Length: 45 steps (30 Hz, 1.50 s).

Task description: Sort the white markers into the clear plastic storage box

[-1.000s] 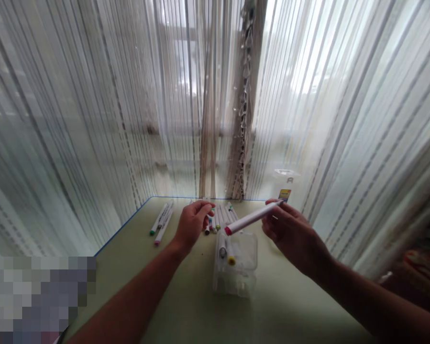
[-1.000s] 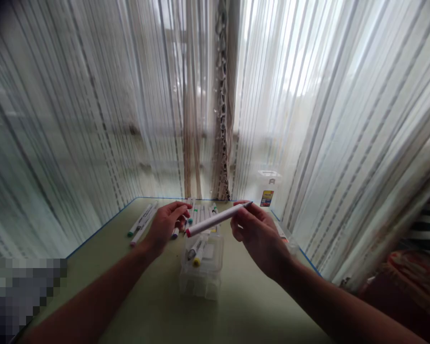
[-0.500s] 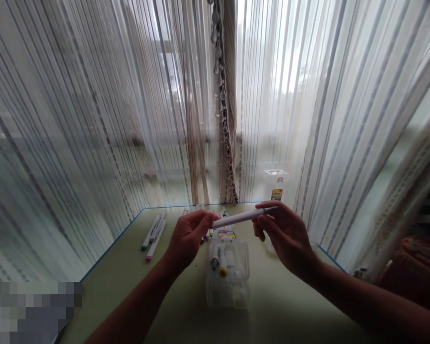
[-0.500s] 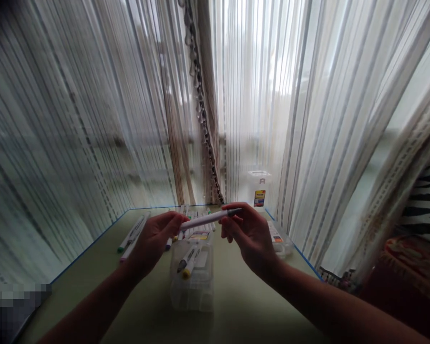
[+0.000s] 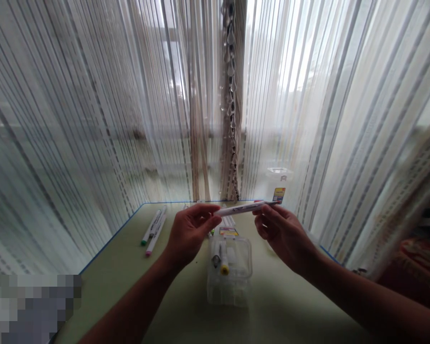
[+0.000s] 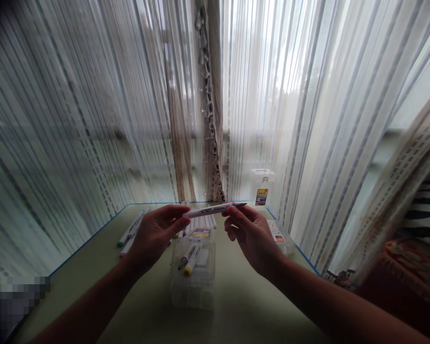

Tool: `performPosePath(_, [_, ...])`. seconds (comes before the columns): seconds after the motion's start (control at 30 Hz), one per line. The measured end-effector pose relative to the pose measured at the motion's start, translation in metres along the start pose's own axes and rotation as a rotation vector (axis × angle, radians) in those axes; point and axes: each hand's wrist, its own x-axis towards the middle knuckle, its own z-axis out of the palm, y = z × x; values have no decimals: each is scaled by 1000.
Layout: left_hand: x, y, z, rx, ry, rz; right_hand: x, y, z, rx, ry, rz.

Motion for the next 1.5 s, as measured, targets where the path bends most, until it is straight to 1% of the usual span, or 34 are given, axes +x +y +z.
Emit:
performPosePath(0.13, [0,-3,-1,-26,27,8,2,2,-2,33,-11,39])
performPosePath(0.3, [-2,2,0,-46,36,12,4,1,-2,31,19,67])
performPosePath(0.5, [-3,5,0,-100,-2,31,9,5,-8,4,26,78])
performPosePath(0.67, [-3,3,0,-133,-26,32,10,6,-9,85,92,159])
performPosePath(0.97, [-2,2,-1,-144,-34,30,10,7,-10,4,29,97])
performPosePath(1.03, [-2,2,-1,-143,-34,27,9,7,-10,20,44,106])
performPosePath(1.2, [-2,2,-1,-170,-44,17,6,2,-3,130,127,170])
performPosePath(1.5, [0,-2,-3,-182,-49,18,5,-1,-1,149,100,161])
